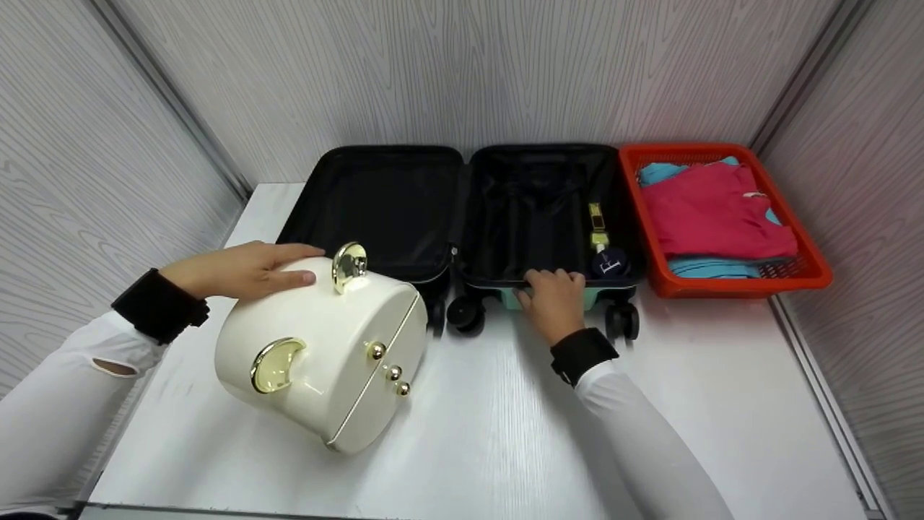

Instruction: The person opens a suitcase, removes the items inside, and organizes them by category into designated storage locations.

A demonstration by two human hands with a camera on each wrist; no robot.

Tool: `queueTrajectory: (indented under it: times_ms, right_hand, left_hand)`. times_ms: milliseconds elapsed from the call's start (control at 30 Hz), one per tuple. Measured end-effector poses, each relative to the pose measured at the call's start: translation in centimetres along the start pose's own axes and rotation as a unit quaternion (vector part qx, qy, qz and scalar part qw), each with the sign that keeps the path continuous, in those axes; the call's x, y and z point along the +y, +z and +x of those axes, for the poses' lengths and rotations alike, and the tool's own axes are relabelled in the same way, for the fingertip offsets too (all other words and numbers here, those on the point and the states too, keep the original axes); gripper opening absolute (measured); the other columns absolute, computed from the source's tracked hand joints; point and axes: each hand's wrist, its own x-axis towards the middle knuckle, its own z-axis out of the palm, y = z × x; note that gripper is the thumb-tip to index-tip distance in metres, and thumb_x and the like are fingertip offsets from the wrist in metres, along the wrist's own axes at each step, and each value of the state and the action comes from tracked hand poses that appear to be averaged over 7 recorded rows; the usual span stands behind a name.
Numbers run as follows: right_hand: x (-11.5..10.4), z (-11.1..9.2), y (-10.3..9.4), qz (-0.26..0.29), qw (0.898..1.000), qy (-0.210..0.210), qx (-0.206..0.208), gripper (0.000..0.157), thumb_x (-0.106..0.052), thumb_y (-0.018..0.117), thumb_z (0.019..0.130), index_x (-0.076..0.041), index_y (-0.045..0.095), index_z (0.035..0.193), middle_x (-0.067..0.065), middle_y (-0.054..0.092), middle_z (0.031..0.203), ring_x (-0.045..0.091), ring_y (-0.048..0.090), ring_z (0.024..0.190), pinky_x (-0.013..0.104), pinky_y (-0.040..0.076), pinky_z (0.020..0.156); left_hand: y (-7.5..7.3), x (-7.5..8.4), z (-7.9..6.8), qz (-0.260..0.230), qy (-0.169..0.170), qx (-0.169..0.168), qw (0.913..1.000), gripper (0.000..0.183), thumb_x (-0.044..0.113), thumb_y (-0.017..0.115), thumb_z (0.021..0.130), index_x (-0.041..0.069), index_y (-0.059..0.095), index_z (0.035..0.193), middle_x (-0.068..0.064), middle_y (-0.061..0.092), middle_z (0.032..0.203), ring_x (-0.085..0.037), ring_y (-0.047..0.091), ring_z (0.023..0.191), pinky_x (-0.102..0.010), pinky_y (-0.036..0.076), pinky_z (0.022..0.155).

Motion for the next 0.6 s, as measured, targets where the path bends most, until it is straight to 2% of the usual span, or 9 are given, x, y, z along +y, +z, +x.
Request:
queueTrajectory:
  times_ms: [100, 233, 367, 467, 600]
  right_hand:
    - [-0.5, -0.2, -0.1, 0.008, 1.0, 0.002, 0.005, 0.035, -0.023, 0.082, 0.098, 0.002, 0.075, 0.122, 0.025, 0.077, 0.115, 0.047, 0.066, 0.106, 0.066, 0.042, 0.106]
    - [-2.5, -1.1, 0.2, 0.053, 0.996, -0.045, 0.063, 0.035, -0.013, 0.084, 0.095, 0.004, 0.071, 0.123, 0.028, 0.071, 0.123, 0.049, 0.063, 0.118, 0.065, 0.044, 0.113]
    - [-6.1, -2.7, 0.4, 0.11, 0.979, -0.133, 0.111, 0.034, -0.008, 0.086, 0.093, 0.002, 0.071, 0.122, 0.024, 0.07, 0.124, 0.044, 0.065, 0.119, 0.057, 0.052, 0.108]
    - [-9.1, -3.9, 0.3, 0.151, 0.964, -0.19, 0.113, 0.032, -0.01, 0.086, 0.093, -0.001, 0.072, 0.12, 0.016, 0.073, 0.119, 0.034, 0.07, 0.113, 0.048, 0.059, 0.097]
    - [-12.7, -4.9, -0.2, 0.195, 0.942, -0.256, 0.1, 0.031, -0.015, 0.089, 0.091, -0.003, 0.074, 0.116, 0.01, 0.075, 0.112, 0.025, 0.071, 0.104, 0.04, 0.061, 0.088]
  left_hand:
    - [0.0, 0.3, 0.1, 0.003, 0.009, 0.005, 0.9999, 0.066, 0.049, 0.054, 0.113, 0.005, 0.05, 0.161, -0.027, 0.057, 0.156, -0.043, 0.054, 0.146, -0.061, 0.041, 0.125]
    - [0.1, 1.0, 0.1, -0.002, 0.038, -0.003, 0.9993, 0.061, 0.044, 0.052, 0.114, 0.002, 0.053, 0.158, -0.029, 0.054, 0.157, -0.044, 0.051, 0.149, -0.061, 0.039, 0.126]
    - [0.3, 1.5, 0.2, -0.011, 0.067, -0.01, 0.9976, 0.055, 0.037, 0.052, 0.115, -0.001, 0.057, 0.154, -0.028, 0.057, 0.154, -0.044, 0.052, 0.148, -0.06, 0.039, 0.126]
    - [0.5, 1.6, 0.3, -0.024, 0.062, -0.008, 0.9978, 0.052, 0.036, 0.048, 0.116, 0.001, 0.058, 0.154, -0.026, 0.057, 0.155, -0.042, 0.051, 0.149, -0.059, 0.039, 0.127]
    - [1.1, 1.5, 0.4, -0.012, 0.049, 0.0, 0.9987, 0.054, 0.04, 0.041, 0.117, 0.008, 0.057, 0.157, -0.021, 0.055, 0.158, -0.04, 0.049, 0.151, -0.059, 0.037, 0.128]
